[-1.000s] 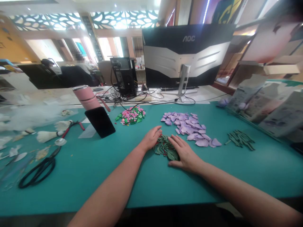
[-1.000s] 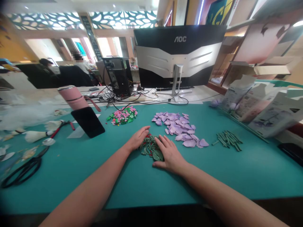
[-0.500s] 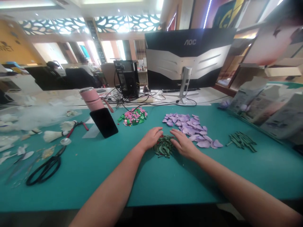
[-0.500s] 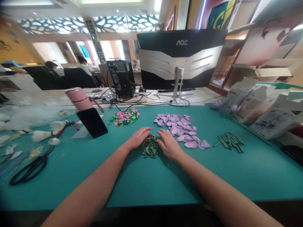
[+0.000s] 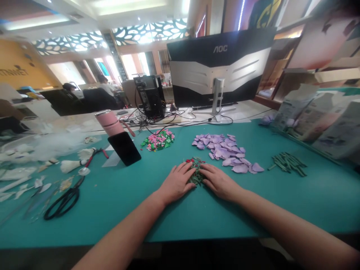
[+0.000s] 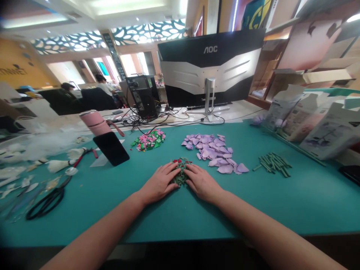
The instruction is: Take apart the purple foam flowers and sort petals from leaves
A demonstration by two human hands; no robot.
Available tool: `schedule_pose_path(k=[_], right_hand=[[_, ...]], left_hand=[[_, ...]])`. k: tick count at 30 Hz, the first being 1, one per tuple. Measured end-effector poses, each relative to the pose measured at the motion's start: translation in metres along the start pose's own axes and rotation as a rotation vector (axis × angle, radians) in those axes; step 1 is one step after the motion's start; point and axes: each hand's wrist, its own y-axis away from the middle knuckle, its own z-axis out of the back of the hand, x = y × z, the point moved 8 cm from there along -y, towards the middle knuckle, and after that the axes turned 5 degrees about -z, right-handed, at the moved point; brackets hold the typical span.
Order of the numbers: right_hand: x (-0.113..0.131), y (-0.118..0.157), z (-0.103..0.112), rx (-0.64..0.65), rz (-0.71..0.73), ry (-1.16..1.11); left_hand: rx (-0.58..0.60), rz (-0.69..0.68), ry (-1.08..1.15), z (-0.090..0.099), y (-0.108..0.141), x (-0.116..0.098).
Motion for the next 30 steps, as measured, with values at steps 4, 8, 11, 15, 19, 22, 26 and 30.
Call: schedule_pose_path(k=[4,8,11,15,19,22,26,30], right_hand=[[0.001,0.010,0.000,0.012,0.002,0.057],[0.003,0.015,-0.004,0.013,0.025,0.087],[0.006,0.015,-0.003,0.004,0.035,0.088],[0.005,0.015,0.012,-0.050,0.014,0.032],[-0.015,0.017,0.045,-0.174,-0.049,-0.036],[-0.053,0.028,0.074,-0.254,-0.168,-0.049],[-0.124,0.066,0.120,-0.399,-0.442,0.047],[-0.175,0.109,0.156,-0.459,-0.586,0.326]], left_hand=[[0.019,-0.003,-0.034,0.000,0.013,0.001],[0.051,0.007,-0.050,-0.006,0.017,0.000],[0.046,0.000,-0.043,-0.008,0.016,0.000],[-0.005,-0.024,-0.023,-0.004,0.011,-0.001],[-0.133,-0.082,0.009,0.012,0.000,-0.005],[-0.265,-0.133,0.030,0.029,-0.011,-0.014],[-0.400,-0.201,0.081,0.064,-0.021,-0.056],[-0.494,-0.483,0.233,0.118,-0.007,-0.145]])
